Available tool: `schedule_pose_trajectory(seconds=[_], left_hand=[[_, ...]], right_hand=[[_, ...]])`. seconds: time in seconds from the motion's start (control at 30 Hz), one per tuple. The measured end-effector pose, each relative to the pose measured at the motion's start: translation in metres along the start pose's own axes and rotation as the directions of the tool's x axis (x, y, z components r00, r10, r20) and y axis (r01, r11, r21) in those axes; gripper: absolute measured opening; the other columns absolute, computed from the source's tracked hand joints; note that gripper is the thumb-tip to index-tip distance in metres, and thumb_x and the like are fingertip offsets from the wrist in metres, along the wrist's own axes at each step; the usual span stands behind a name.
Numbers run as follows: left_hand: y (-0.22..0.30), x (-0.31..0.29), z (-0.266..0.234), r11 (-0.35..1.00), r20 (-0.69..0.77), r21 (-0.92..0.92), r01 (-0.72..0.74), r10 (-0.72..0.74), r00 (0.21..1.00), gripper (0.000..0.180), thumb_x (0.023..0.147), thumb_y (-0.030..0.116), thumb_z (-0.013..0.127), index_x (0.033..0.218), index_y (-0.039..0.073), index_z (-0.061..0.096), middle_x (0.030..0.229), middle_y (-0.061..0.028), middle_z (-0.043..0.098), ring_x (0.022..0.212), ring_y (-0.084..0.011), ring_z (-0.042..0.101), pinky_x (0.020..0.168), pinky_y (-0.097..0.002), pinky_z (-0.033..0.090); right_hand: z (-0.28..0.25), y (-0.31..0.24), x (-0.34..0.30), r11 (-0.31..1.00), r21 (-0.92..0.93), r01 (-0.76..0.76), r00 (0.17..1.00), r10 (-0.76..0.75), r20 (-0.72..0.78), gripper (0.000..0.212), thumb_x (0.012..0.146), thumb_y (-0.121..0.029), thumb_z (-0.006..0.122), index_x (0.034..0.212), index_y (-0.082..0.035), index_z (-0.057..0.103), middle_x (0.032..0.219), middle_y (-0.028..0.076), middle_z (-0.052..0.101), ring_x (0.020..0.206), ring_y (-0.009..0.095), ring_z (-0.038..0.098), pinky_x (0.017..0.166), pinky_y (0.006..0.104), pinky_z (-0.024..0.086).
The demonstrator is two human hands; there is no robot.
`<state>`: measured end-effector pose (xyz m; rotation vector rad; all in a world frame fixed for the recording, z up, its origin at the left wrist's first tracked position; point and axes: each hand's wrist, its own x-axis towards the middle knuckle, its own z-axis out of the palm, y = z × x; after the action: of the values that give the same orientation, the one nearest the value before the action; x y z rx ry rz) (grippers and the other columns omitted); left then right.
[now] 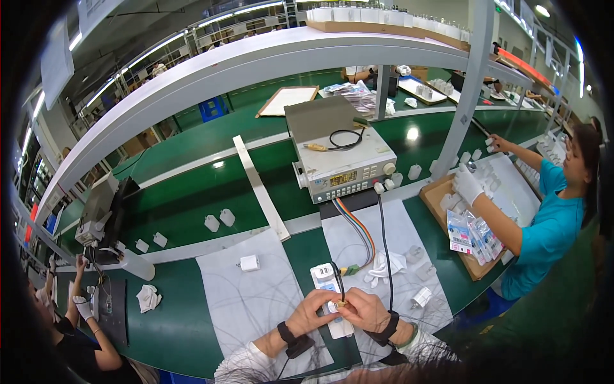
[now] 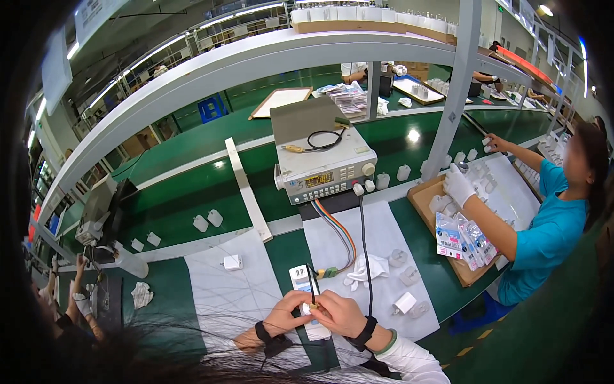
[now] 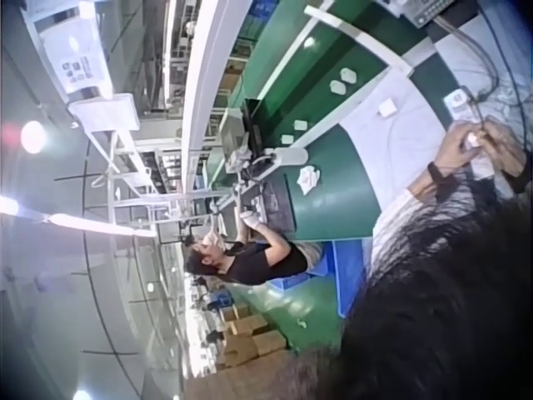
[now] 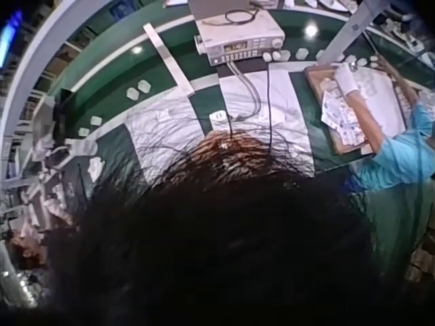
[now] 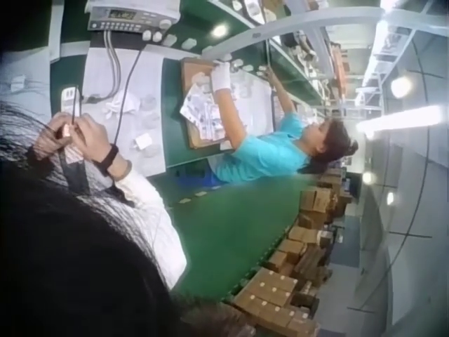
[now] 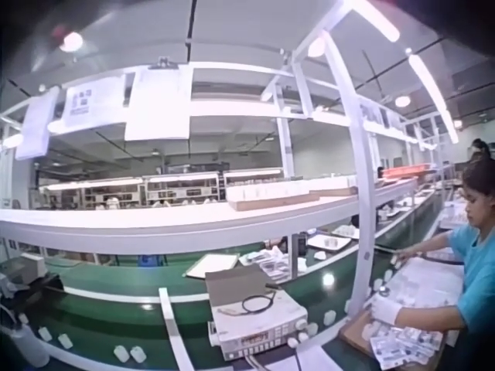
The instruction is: The person tests power adapters by plugging them into a power strip, touching a probe to the USB ports, and pressing buttons on a testing machine. After each test, the person removes the adapter and places it on a conveyor belt before repeating the process.
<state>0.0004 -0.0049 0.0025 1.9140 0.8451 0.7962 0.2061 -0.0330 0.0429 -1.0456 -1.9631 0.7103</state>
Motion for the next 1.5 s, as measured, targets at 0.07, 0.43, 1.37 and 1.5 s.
schedule_pose_trajectory(seconds=[0.07,0.43,1.37,1.5], left_hand=[[0.001,0.001,0.000,1.000,-0.002,-0.007,-0.005,0.005,1.000,0.048,0.075,0.015,0.078,0.119,0.007,0.059,0.113,-0.0101,0.061,0.111,-0.0284,0.055,0.096,-0.0365,0.045],[0.003,0.002,0.000,1.000,0.003,-0.005,-0.018,0.018,1.000,0.048,0.076,0.015,0.078,0.119,0.008,0.059,0.114,-0.0090,0.061,0.110,-0.0282,0.055,0.095,-0.0363,0.046],[0.006,0.003,0.000,0.999,0.058,-0.010,0.036,-0.036,0.998,0.047,0.076,0.010,0.078,0.120,0.007,0.060,0.115,-0.0098,0.059,0.112,-0.0257,0.052,0.095,-0.0347,0.044],[0.000,0.003,-0.002,1.000,0.069,0.017,-0.013,0.012,0.998,0.048,0.076,0.012,0.078,0.120,0.007,0.060,0.115,-0.0097,0.060,0.112,-0.0265,0.052,0.095,-0.0353,0.044]], right_hand=[[-0.001,0.000,0.000,1.000,-0.004,-0.011,1.000,0.011,0.013,0.026,0.086,-0.017,0.068,0.107,-0.005,0.059,0.084,0.007,0.054,0.065,0.022,0.061,0.055,0.0305,0.048],[0.000,0.002,-0.001,1.000,-0.003,-0.007,1.000,0.007,0.020,0.026,0.085,-0.016,0.069,0.106,-0.005,0.059,0.084,0.007,0.053,0.065,0.022,0.061,0.055,0.0303,0.048],[-0.023,-0.017,0.028,0.989,0.104,0.106,0.973,-0.081,-0.217,0.015,0.085,-0.007,0.065,0.096,0.001,0.060,0.081,0.010,0.057,0.059,0.018,0.054,0.054,0.0252,0.043],[-0.022,-0.020,0.039,0.966,0.259,-0.028,0.985,0.071,-0.160,0.011,0.085,-0.005,0.063,0.090,0.003,0.058,0.082,0.010,0.058,0.059,0.014,0.052,0.055,0.0246,0.041]])
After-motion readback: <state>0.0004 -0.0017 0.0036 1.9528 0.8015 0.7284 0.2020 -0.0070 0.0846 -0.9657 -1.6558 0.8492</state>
